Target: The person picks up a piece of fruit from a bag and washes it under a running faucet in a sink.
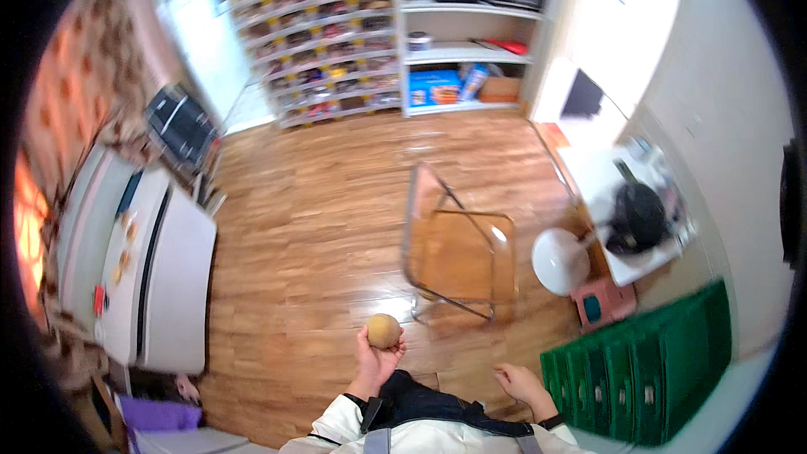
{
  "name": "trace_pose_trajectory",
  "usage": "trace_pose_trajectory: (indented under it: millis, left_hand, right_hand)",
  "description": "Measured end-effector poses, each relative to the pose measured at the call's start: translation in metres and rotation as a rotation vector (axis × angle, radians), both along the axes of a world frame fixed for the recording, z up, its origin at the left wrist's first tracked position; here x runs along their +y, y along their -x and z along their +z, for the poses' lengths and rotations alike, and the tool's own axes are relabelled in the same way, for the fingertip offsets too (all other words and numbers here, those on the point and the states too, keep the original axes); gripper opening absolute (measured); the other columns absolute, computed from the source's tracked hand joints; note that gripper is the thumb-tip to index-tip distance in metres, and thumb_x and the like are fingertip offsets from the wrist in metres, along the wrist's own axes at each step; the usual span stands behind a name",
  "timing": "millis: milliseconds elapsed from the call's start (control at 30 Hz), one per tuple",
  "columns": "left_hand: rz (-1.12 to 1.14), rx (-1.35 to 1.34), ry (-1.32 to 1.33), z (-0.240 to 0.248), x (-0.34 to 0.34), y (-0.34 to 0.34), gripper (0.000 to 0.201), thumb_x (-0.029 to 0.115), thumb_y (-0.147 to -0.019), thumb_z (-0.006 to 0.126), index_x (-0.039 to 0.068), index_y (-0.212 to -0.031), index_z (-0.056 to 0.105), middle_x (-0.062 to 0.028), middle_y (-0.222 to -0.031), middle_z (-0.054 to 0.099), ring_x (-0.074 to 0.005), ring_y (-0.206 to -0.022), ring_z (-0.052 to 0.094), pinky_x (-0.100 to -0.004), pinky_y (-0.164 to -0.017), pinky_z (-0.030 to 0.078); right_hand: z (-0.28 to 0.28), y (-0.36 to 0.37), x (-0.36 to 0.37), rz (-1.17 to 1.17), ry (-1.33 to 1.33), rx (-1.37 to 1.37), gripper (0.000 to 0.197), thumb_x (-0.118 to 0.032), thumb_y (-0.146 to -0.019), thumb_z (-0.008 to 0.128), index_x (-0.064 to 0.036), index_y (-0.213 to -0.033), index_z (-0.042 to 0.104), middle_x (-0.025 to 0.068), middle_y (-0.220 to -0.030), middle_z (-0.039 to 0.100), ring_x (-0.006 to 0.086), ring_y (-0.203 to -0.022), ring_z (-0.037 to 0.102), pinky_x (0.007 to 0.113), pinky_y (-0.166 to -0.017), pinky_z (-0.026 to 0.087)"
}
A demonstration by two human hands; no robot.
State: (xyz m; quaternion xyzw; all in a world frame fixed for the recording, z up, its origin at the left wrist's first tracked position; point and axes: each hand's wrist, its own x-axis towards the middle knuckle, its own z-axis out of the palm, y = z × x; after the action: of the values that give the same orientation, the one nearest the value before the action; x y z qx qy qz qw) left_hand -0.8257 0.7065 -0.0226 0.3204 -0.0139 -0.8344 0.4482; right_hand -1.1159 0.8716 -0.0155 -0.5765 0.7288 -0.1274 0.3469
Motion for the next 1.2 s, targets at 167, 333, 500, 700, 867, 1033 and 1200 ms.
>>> trace_pose_trajectory:
  millis: [167,333,500,700,867,1033,1200]
  left_hand:
    - [0.248,-0.058,0.032,-0.001,-0.060,-0.106,0.061,0.055,-0.082,0.041,0.001,-0.110,0.050,-0.0144,-0.098,0.056,-0.0223,-0.079,0.054,-0.0325,-0.070,0.047]
    - [0.562,-0.197,0.059,0.012,-0.121,-0.237,0.060,0.056,-0.082,0.043,0.003,-0.108,0.051,-0.0126,-0.096,0.055,-0.0216,-0.080,0.053,-0.0324,-0.071,0.046]
    - [0.865,-0.059,0.154,0.042,-0.190,-0.321,0.058,0.054,-0.081,0.046,0.004,-0.110,0.049,-0.0137,-0.097,0.054,-0.0214,-0.080,0.050,-0.0324,-0.072,0.045]
    - [1.010,0.069,0.076,0.056,-0.259,-0.344,0.060,0.053,-0.081,0.044,0.002,-0.111,0.048,-0.0156,-0.100,0.053,-0.0211,-0.080,0.049,-0.0327,-0.071,0.044]
    - [1.044,0.009,0.029,0.047,-0.324,-0.364,0.061,0.053,-0.081,0.043,0.002,-0.112,0.047,-0.0155,-0.101,0.052,-0.0219,-0.080,0.049,-0.0327,-0.071,0.044]
    - [1.197,-0.069,0.022,0.064,-0.416,-0.413,0.062,0.056,-0.080,0.043,0.003,-0.112,0.048,-0.0147,-0.101,0.054,-0.0219,-0.080,0.050,-0.0325,-0.071,0.043]
    - [1.295,-0.088,-0.035,0.029,-0.514,-0.471,0.060,0.056,-0.079,0.043,0.005,-0.107,0.052,-0.0125,-0.096,0.056,-0.0209,-0.079,0.051,-0.0322,-0.069,0.043]
  right_hand:
    - [0.006,-0.062,-0.137,0.246,-0.018,0.109,0.027,-0.022,-0.083,0.053,-0.0058,-0.103,0.059,0.0195,-0.089,0.062,0.0344,-0.084,0.060,0.040,-0.072,0.048]
    - [0.022,-0.165,-0.276,0.438,0.090,-0.087,0.026,-0.019,-0.084,0.053,-0.0020,-0.103,0.058,0.0171,-0.085,0.064,0.0281,-0.078,0.062,0.035,-0.069,0.049]
    - [0.024,-0.239,-0.385,0.498,0.009,-0.308,0.026,-0.019,-0.085,0.052,-0.0029,-0.105,0.059,0.0170,-0.084,0.064,0.0276,-0.080,0.063,0.034,-0.070,0.049]
    - [-0.035,-0.286,-0.528,0.511,-0.139,-0.355,0.024,-0.015,-0.086,0.051,-0.0023,-0.105,0.059,0.0121,-0.081,0.065,0.0177,-0.074,0.063,0.028,-0.067,0.049]
    - [-0.059,-0.326,-0.688,0.767,-0.124,-0.169,0.025,-0.015,-0.087,0.049,-0.0003,-0.105,0.058,0.0094,-0.081,0.064,0.0173,-0.071,0.061,0.030,-0.065,0.049]
    - [-0.009,-0.423,-0.857,0.829,0.020,-0.157,0.026,-0.020,-0.087,0.050,-0.0041,-0.104,0.058,0.0184,-0.083,0.063,0.0287,-0.074,0.061,0.036,-0.068,0.048]
    - [-0.037,-0.494,-0.986,0.744,0.038,-0.302,0.027,-0.023,-0.090,0.046,-0.0021,-0.101,0.058,0.0120,-0.076,0.062,0.0226,-0.068,0.060,0.034,-0.064,0.048]
